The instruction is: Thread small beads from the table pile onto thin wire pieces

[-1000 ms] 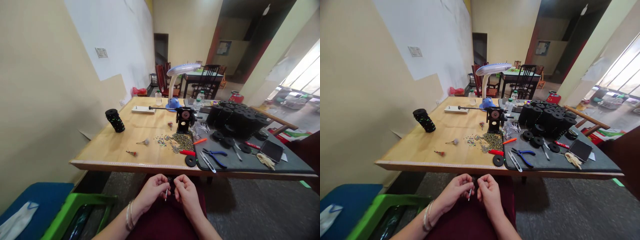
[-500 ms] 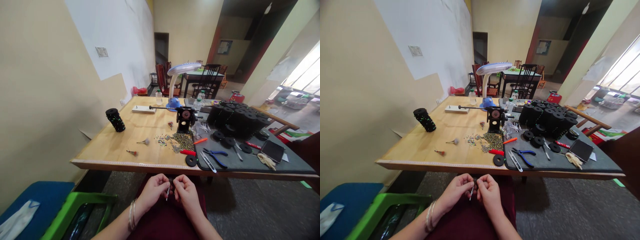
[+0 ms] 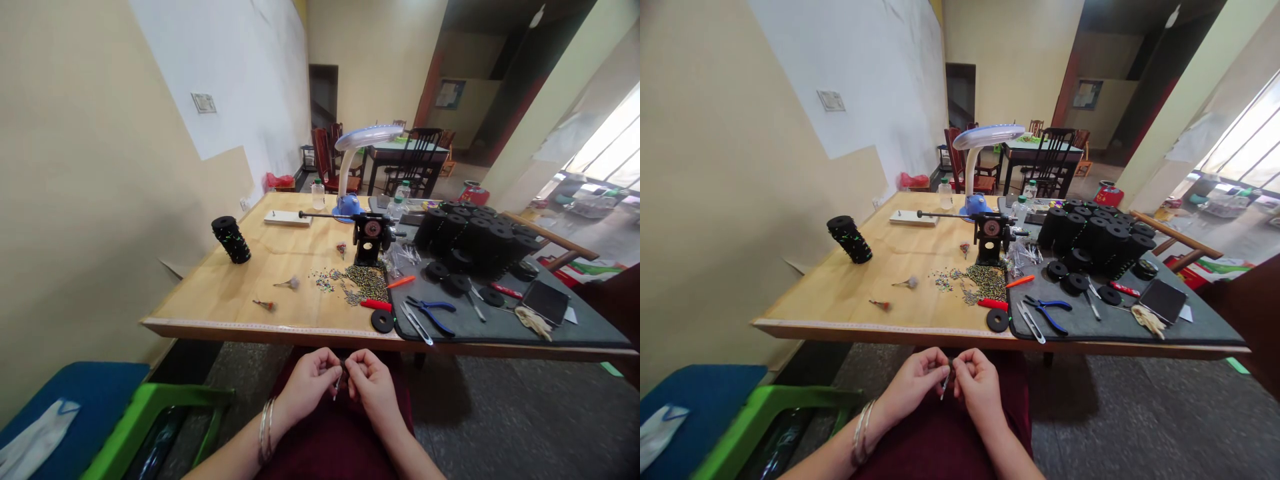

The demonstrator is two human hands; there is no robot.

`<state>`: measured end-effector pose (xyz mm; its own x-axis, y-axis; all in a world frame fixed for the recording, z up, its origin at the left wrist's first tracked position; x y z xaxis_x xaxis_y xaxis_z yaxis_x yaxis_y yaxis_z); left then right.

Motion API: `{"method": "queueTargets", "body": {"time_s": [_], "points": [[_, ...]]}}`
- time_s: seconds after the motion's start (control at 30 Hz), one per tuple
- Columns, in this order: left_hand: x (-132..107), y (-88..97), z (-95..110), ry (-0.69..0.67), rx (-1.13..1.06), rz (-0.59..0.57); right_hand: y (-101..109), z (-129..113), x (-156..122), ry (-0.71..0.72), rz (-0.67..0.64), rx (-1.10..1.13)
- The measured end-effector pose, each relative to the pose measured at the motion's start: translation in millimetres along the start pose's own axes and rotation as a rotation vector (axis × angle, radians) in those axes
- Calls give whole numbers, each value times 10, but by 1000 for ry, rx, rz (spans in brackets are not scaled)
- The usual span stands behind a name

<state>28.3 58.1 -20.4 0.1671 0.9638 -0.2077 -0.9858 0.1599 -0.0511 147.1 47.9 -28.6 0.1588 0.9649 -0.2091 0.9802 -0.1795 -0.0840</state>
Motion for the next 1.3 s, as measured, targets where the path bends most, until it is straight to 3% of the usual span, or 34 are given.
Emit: {"method": "queueTargets", "body": {"time_s": [0.47,0.67,0.83,1.3], "points": [[-22,-44,-49,138,-196,12,55,55,16,-2,49,27],[-7,-26,-81,90,-151,25,107,-74,-42,67,107,85],[1,-3,-91,29,-92,49,-2,18,-58,6,20,72],[-11,-41,-81,-5,-66,3,1,27,1,9,32,41]]}}
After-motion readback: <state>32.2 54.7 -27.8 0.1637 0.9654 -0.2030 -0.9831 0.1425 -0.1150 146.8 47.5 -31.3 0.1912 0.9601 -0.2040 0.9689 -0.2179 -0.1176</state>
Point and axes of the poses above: each hand's wrist, its own x-axis towards the middle knuckle, its own y-axis out of the back of the hand, z = x × y, the point moved 7 cm from there along x, towards the middle knuckle, and after that the axes turned 8 degrees about z, right-handed, at the moved point
